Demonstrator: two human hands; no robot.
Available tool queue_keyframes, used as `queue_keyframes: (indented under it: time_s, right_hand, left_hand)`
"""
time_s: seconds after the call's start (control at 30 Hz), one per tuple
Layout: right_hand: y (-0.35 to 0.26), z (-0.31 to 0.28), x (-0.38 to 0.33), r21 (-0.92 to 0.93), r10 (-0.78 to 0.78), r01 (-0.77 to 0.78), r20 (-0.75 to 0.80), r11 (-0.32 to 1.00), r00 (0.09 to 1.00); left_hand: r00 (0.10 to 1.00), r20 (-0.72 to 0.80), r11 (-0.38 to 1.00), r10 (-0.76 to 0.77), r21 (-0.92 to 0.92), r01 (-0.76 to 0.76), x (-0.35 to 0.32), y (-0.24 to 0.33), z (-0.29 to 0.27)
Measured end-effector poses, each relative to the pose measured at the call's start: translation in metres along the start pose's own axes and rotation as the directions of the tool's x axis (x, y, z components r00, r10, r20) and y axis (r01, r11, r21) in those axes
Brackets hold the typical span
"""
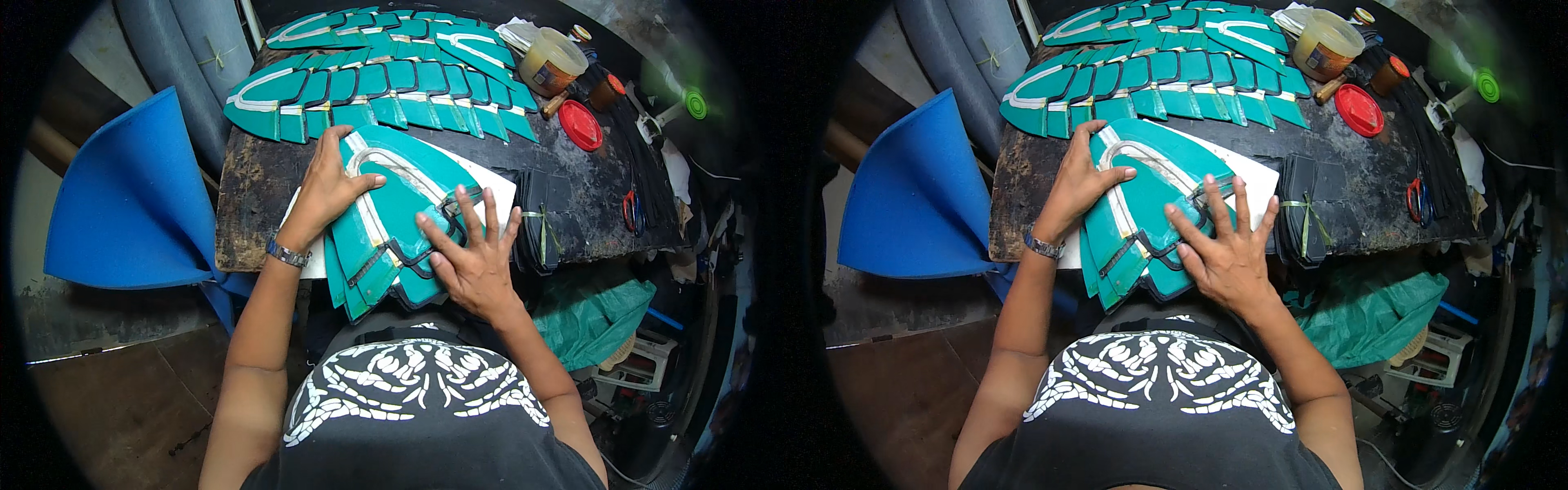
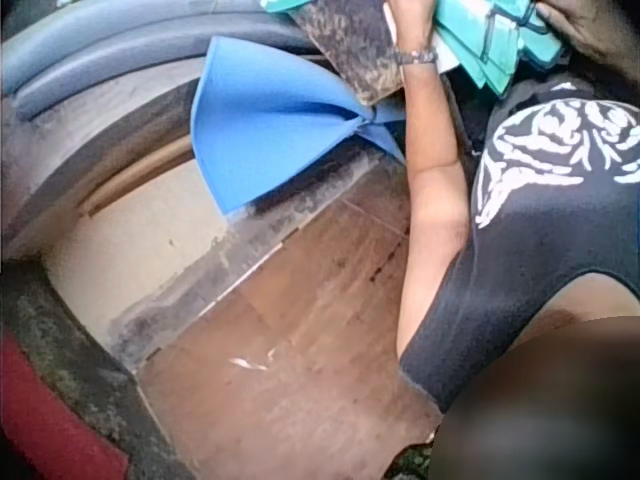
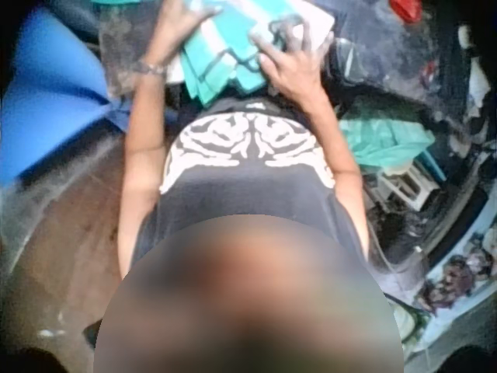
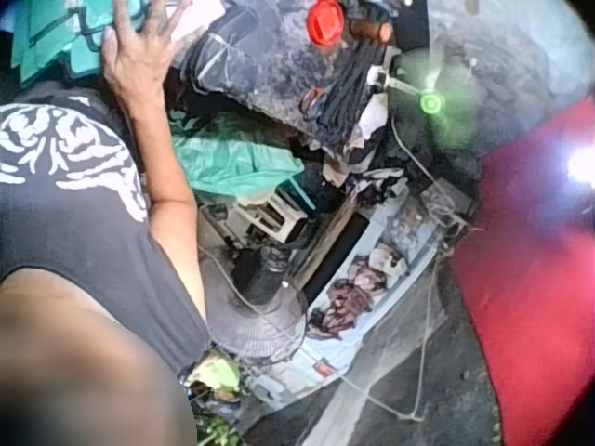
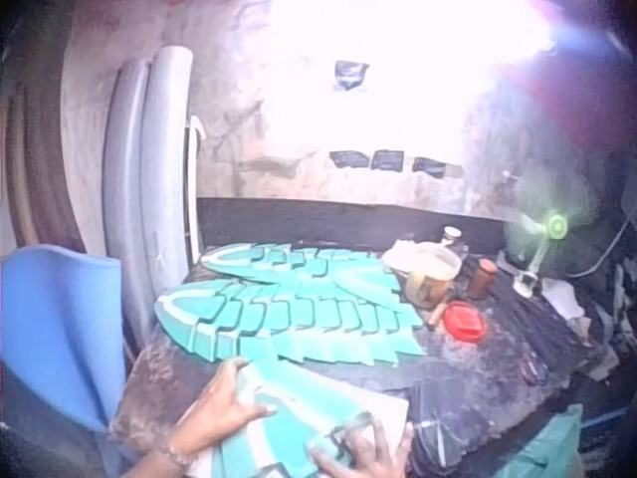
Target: The person repeatedly picks up green and black shoe insole-like parts from a table and stacks them into neat piles. The person handles the parts by hand, aligning edges and pressing them together to form organized stacks.
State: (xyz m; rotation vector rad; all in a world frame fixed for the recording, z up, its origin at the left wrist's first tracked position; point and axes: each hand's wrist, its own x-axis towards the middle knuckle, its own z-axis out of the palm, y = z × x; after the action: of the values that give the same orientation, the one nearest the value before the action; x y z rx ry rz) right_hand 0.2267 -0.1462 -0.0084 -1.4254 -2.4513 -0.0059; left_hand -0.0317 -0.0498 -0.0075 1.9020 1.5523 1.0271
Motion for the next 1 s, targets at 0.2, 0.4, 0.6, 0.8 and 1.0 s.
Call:
queue_keyframes:
  time_s: [0.2,0.4,0.6,0.8,1.0]
  right_hand:
    - [-0.018,0.011,-0.007,0.119,-0.08,0.072,0.062,0.99,0.995]
    - [0.017,-0.012,-0.003,0.668,-0.07,0.065,-0.019,0.741,0.997]
    - [0.018,0.004,-0.008,0.155,0.08,-0.077,-0.014,0.985,0.997]
    - [0.008,0.007,-0.011,0.111,0.048,-0.042,-0.049,0.993,0.998]
    - [-0.007,0.007,-0.011,0.171,-0.151,0.154,-0.03,0.973,0.988]
  left_hand:
    - [0.998,-0.045,0.999,-0.04,0.022,0.041,-0.003,-0.002,0.002]
    - [0.982,0.036,0.965,-0.185,-0.184,0.188,-0.003,0.003,-0.002]
    - [0.985,0.016,0.953,-0.172,-0.25,0.17,-0.005,0.006,0.0]
    - [0.99,-0.023,0.975,-0.137,-0.182,0.13,-0.005,0.003,-0.001]
    - [0.959,0.144,0.792,-0.245,-0.541,0.283,-0.002,-0.002,-0.014]
